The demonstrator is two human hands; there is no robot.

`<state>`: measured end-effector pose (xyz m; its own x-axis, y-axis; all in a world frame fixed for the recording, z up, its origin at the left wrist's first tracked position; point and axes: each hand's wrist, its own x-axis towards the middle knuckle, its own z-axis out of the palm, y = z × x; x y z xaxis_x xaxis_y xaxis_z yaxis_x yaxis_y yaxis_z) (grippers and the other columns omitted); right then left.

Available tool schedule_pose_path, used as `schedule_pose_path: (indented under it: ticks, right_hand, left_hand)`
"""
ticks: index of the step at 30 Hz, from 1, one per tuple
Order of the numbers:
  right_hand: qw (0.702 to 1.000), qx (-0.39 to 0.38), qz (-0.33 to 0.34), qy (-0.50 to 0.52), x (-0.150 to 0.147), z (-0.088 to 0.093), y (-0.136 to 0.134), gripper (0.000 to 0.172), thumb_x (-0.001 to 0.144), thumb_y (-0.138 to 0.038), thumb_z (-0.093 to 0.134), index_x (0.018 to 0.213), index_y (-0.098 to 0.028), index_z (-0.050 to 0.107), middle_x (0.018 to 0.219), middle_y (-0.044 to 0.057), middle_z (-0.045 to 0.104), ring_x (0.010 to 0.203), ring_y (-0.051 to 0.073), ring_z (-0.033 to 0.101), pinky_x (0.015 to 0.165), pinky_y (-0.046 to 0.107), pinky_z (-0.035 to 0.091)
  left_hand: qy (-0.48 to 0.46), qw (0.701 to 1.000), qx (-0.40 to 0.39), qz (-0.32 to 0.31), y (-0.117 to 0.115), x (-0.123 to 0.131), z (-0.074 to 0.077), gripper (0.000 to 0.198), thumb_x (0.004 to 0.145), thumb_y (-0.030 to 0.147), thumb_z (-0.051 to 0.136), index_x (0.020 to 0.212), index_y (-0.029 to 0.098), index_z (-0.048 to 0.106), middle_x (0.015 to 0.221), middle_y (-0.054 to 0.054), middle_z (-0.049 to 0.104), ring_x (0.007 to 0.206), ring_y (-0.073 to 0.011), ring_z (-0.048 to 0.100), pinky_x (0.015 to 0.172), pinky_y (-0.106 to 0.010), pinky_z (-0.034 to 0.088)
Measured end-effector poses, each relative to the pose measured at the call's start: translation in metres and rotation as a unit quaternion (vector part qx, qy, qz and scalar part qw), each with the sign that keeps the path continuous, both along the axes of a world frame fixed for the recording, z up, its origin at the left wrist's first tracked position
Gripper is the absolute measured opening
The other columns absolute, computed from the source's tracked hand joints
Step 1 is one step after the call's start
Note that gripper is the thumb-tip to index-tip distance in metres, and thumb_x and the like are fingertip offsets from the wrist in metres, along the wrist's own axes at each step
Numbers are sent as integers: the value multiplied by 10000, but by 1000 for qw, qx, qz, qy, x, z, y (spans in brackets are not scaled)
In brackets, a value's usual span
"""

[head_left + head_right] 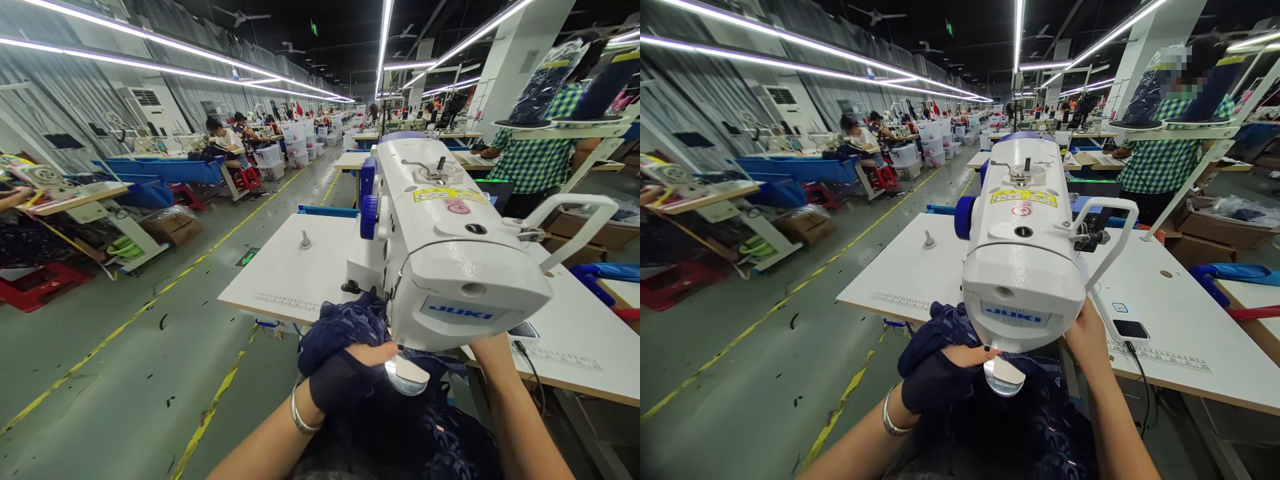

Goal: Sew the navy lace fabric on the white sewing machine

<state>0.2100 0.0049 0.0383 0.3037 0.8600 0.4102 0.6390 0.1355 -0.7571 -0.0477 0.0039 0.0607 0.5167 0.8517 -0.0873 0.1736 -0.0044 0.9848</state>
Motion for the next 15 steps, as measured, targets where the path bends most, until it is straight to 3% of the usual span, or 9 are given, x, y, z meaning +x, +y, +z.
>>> schedule_pose_path:
  ticks: [2, 4, 6, 8, 10, 12, 15]
  right_hand:
    - [1000, -9, 18, -17, -17, -4, -33, 173, 886, -334, 575, 909, -208, 690, 814, 43, 736, 709, 229, 680, 614, 297, 525]
    - [987, 13, 150, -55, -33, -6, -63, 90, 868, -262, 606, 900, -259, 690, 870, 21, 742, 789, 221, 691, 725, 307, 545]
    - [958, 32, 278, -63, -43, -4, -85, 172, 845, -169, 627, 949, -293, 683, 929, 9, 738, 872, 212, 685, 801, 306, 543]
    - [944, 18, 330, -16, -45, -1, -95, 185, 840, -147, 630, 937, -295, 685, 900, 11, 727, 865, 205, 679, 784, 295, 546]
    - [958, -24, 273, 84, -43, 1, -93, 78, 864, -222, 634, 866, -271, 694, 821, 18, 707, 758, 189, 669, 691, 276, 547]
    - [958, -65, 175, 216, -41, -1, -84, 125, 866, -346, 654, 812, -239, 692, 768, 27, 685, 627, 164, 631, 585, 267, 527]
    - [913, -95, 116, 379, -43, -8, -67, 250, 801, -450, 724, 798, -204, 679, 742, 30, 675, 534, 130, 574, 521, 259, 498]
  left_hand:
    - [-9, 1000, 20, -12, -1, 2, 6, 369, 865, 460, 572, 1140, 248, 698, 1161, -11, 720, 1340, -248, 479, 1204, -394, 318]
    - [-13, 999, 31, -20, -2, 2, 10, 379, 866, 440, 570, 1187, 266, 670, 1182, 8, 710, 1316, -247, 505, 1195, -401, 333]
    - [5, 1000, 26, -13, -1, 2, 11, 391, 851, 416, 585, 1211, 278, 653, 1194, 16, 704, 1282, -256, 538, 1183, -411, 348]
    - [33, 999, 32, 9, 0, 1, 9, 412, 813, 383, 628, 1213, 285, 651, 1189, 8, 707, 1263, -269, 554, 1174, -407, 356]
    - [52, 997, 51, 14, 1, 1, 6, 427, 776, 344, 661, 1200, 295, 657, 1185, 2, 710, 1256, -269, 561, 1171, -385, 356]
    - [53, 996, 72, -19, 2, 0, 3, 384, 780, 323, 642, 1162, 297, 675, 1180, 12, 711, 1248, -251, 568, 1171, -362, 353]
    - [51, 994, 76, -59, 3, 0, -2, 320, 802, 310, 598, 1104, 276, 700, 1193, 22, 706, 1225, -225, 584, 1170, -355, 349]
